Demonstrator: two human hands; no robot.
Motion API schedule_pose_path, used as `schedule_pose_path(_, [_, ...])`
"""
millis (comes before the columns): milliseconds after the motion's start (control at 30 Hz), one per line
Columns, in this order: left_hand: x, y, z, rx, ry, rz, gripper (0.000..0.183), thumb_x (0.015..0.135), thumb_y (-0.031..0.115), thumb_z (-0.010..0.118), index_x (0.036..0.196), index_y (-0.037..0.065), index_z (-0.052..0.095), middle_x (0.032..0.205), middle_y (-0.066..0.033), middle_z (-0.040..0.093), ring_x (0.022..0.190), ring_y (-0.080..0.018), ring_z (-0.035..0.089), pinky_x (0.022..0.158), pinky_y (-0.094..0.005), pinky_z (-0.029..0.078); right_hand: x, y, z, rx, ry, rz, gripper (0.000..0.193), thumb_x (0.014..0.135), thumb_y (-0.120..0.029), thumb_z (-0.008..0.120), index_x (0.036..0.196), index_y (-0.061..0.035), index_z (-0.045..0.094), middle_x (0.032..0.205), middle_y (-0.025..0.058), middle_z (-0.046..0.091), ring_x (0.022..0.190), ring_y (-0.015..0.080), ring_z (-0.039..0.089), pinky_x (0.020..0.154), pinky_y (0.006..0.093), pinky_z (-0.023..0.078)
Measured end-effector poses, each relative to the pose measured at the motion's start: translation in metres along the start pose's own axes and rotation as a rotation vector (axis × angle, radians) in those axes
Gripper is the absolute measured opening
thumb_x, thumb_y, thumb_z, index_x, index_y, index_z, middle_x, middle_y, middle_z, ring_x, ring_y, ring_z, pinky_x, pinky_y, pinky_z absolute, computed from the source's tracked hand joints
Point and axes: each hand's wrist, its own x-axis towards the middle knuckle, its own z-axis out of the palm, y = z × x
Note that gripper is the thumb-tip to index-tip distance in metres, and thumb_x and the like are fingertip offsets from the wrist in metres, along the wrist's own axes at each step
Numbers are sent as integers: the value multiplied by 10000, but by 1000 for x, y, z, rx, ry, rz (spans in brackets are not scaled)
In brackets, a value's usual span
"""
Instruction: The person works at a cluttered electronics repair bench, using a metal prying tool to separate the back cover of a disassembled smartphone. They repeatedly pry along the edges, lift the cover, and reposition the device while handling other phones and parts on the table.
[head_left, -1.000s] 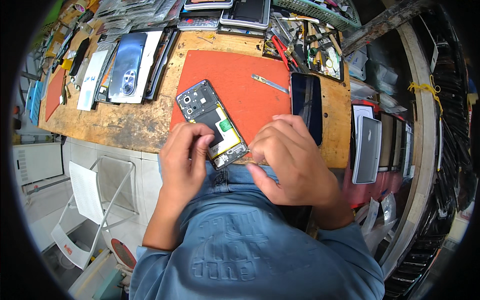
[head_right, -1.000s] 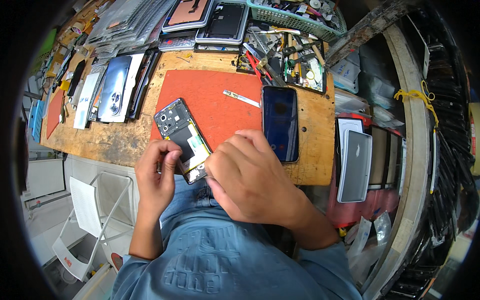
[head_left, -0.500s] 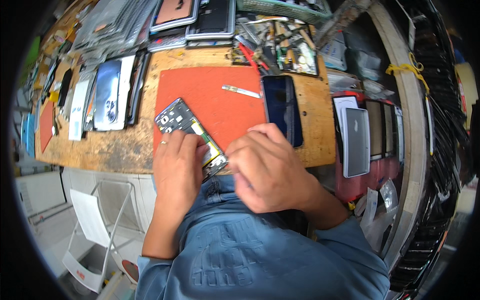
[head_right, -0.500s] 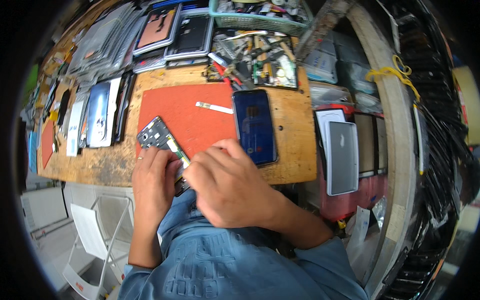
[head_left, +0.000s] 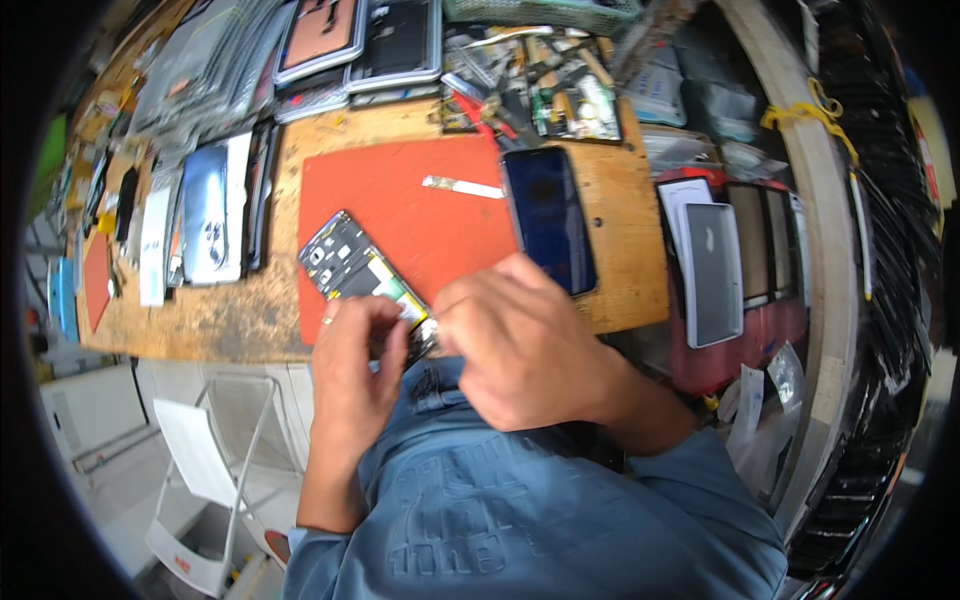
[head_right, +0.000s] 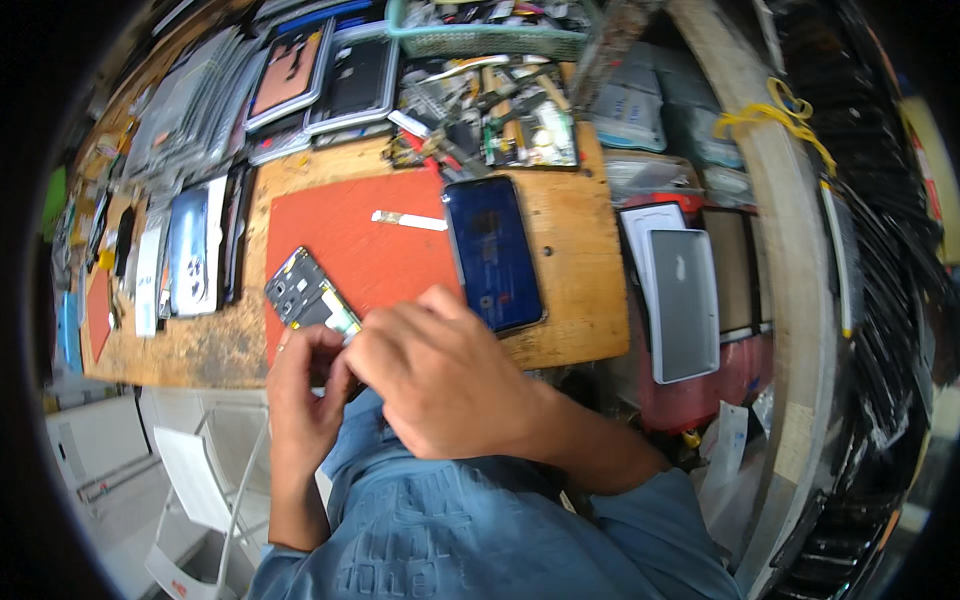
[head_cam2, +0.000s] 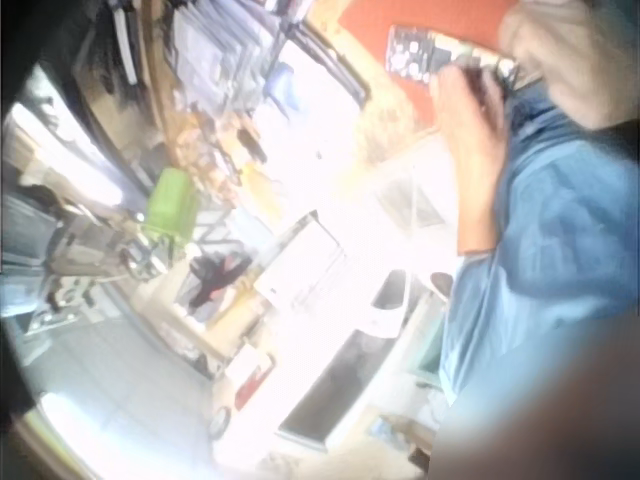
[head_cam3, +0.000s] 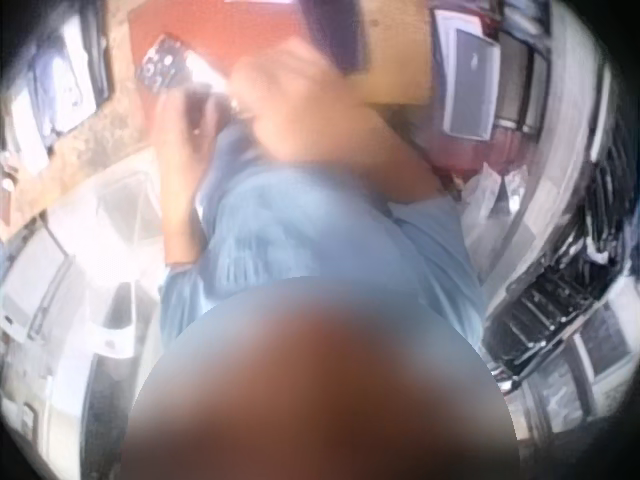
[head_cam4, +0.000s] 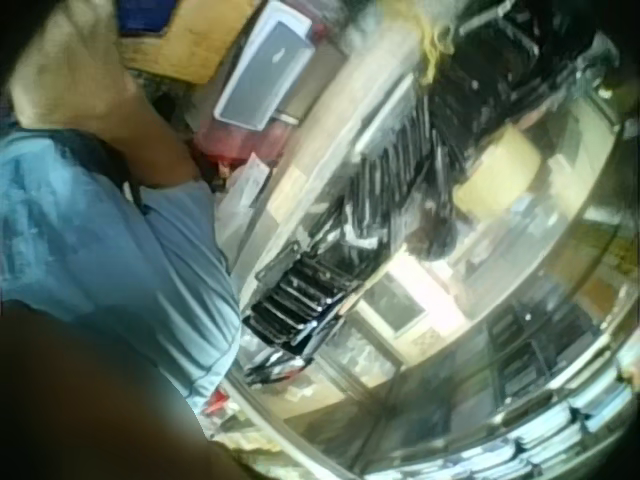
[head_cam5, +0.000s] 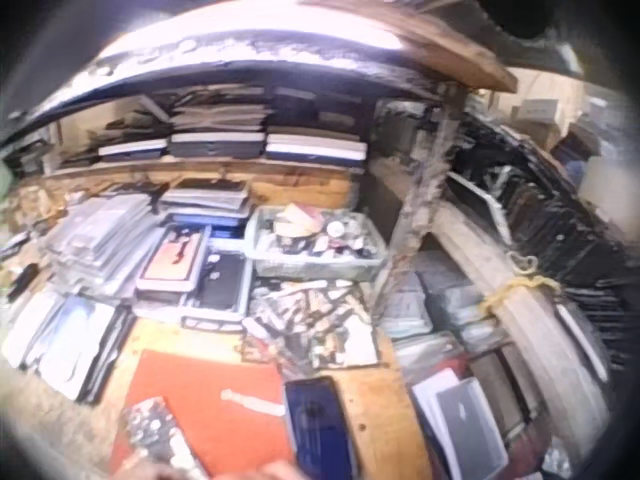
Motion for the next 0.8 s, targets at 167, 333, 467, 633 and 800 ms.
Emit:
schedule_pose_path(167, [6, 9, -5, 114, -118, 166, 176, 889, -1, 821, 1030, 33, 722, 901, -119, 652, 850, -335, 611, 763, -453, 495, 0, 8, 5, -39, 83, -16, 300, 763, 20, 700, 1017, -26, 546, 918, 138, 601, 793, 343, 622, 736, 458, 438])
schedule_pose_path(333, [6, 8, -3, 171, -158, 226, 158, 894, 33, 816, 1026, 38, 731, 912, -110, 658, 881, -347, 618, 780, -469, 507, 0, 8, -2, 106, -14, 50, 294, 789, 42, 682, 1018, -28, 510, 906, 145, 588, 776, 372, 616, 716, 480, 473])
schedule_pose_path(467, [10, 12, -1, 269, -208, 263, 134, 903, 50, 787, 1020, 50, 722, 921, -116, 640, 893, -355, 609, 794, -480, 499, -4, 5, 4, 219, 57, 66, 315, 791, 70, 680, 1030, -32, 502, 900, 151, 577, 765, 390, 617, 689, 476, 510])
schedule_pose_path(633, [15, 22, 1, 467, -271, 334, 176, 813, 46, 722, 982, 56, 675, 931, -137, 593, 926, -355, 598, 827, -476, 482, -5, 1, 7, 148, 125, -15, 326, 796, 106, 710, 1017, -24, 508, 940, 177, 636, 718, 345, 645, 651, 433, 534])
schedule_pose_path(800, [21, 26, 6, 640, -317, 408, 119, 856, 87, 664, 971, 61, 644, 925, -130, 566, 905, -327, 582, 819, -456, 458, -21, -3, 4, 24, 208, -62, 345, 792, 106, 748, 1021, -25, 525, 968, 157, 669, 700, 311, 642, 625, 410, 518])
